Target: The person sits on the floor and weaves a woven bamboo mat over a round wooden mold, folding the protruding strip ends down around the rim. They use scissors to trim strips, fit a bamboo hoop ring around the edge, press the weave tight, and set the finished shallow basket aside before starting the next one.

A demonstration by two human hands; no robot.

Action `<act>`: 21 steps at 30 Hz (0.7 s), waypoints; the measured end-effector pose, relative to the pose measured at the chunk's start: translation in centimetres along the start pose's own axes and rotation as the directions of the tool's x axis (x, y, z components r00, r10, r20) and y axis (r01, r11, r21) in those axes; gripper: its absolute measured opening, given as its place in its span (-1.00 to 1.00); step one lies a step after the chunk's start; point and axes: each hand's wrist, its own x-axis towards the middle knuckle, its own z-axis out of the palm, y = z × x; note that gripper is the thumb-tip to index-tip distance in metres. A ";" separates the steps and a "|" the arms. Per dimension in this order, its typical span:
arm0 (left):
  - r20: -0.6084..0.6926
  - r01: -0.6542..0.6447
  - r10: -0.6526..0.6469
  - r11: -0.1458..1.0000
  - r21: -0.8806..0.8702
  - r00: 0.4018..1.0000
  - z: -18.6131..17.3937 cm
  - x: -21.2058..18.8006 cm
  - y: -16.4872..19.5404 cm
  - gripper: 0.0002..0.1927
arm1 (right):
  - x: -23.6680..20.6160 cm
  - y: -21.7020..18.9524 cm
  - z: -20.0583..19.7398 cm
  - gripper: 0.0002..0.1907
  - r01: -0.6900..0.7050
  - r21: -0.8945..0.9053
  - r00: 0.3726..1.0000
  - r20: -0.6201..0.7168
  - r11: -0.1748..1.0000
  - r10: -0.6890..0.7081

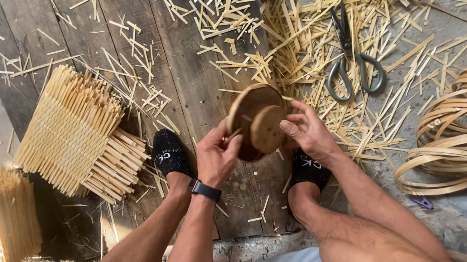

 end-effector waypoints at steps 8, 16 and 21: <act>-0.235 -0.303 0.247 0.922 -0.241 0.940 5.0 0.2 6.5 -0.51 | 0.6 -5.4 3.3 -0.01 -0.008 0.168 1.000 0.015 0.986 0.005; -0.263 -0.071 0.023 0.983 -0.172 0.964 3.9 5.6 -1.6 -0.43 | 0.6 -5.3 0.4 -0.25 -0.054 0.271 0.979 0.204 0.961 -0.003; -0.173 0.063 -0.156 0.890 -0.452 0.972 -1.4 9.4 -10.5 -0.39 | -1.6 -6.1 -2.9 -0.26 0.031 0.479 0.978 0.165 0.877 -0.125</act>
